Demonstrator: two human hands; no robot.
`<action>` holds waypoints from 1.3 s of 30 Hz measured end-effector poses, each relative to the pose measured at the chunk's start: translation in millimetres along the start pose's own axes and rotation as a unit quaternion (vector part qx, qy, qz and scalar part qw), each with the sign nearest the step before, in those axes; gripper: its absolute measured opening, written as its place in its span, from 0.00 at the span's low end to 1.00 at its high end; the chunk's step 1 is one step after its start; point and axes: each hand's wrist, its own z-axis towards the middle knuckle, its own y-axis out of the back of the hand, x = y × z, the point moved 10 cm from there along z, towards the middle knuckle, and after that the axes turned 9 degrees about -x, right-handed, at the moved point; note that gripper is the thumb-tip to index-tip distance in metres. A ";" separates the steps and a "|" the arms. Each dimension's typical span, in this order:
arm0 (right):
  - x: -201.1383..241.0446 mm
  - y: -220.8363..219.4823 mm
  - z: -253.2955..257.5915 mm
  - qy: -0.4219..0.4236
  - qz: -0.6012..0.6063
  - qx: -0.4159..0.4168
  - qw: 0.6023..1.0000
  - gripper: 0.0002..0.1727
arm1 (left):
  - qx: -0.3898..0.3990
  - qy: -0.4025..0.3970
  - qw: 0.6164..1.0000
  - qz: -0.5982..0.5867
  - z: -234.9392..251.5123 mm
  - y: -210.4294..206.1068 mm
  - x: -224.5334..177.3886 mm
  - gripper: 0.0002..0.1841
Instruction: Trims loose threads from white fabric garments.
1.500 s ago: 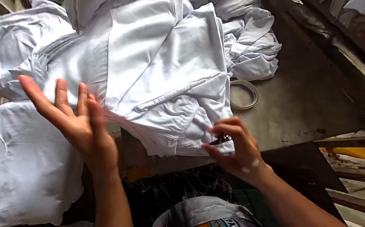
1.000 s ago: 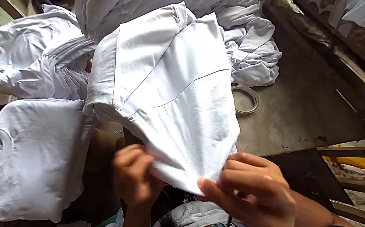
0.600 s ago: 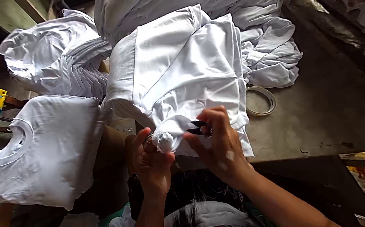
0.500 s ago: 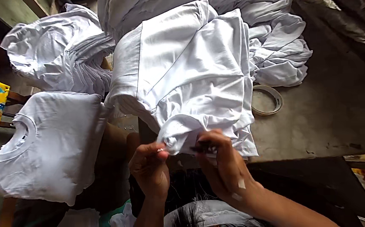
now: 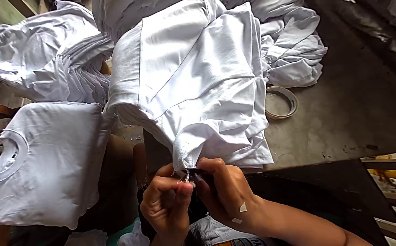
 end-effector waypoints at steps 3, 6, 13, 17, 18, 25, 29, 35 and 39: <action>-2.9 1.6 -0.5 -0.004 -0.013 0.011 1.000 0.10 | 0.028 0.011 1.000 -0.007 -0.7 -2.0 5.2 0.10; -3.2 3.5 -1.0 0.009 -0.019 0.000 1.000 0.10 | 0.038 0.005 0.999 0.017 -0.9 -2.8 7.7 0.19; -1.8 5.2 -2.6 0.013 -0.025 -0.001 1.000 0.09 | 0.039 0.015 0.999 0.016 4.5 0.4 11.0 0.29; -1.7 7.1 -2.1 0.016 -0.032 -0.004 0.999 0.10 | 0.038 0.021 0.999 0.013 6.2 -0.3 13.9 0.32; -1.9 7.4 -1.4 0.016 -0.033 -0.003 0.999 0.10 | 0.038 0.016 0.999 0.015 6.3 -0.1 14.0 0.29; -3.0 6.4 -5.9 0.004 -0.001 0.027 1.000 0.08 | 0.023 -0.004 1.000 -0.013 9.1 9.2 5.8 0.07; -4.2 1.9 -0.3 0.001 0.037 0.041 0.998 0.09 | 0.058 0.008 0.998 -0.018 6.6 3.4 3.7 0.09; -5.6 6.3 -4.4 0.017 0.005 0.032 0.999 0.10 | 0.059 0.039 0.996 -0.046 6.4 6.9 6.3 0.09; -5.4 9.3 -12.8 0.014 0.001 0.027 1.000 0.09 | 0.060 0.035 0.997 -0.039 0.9 2.8 3.1 0.08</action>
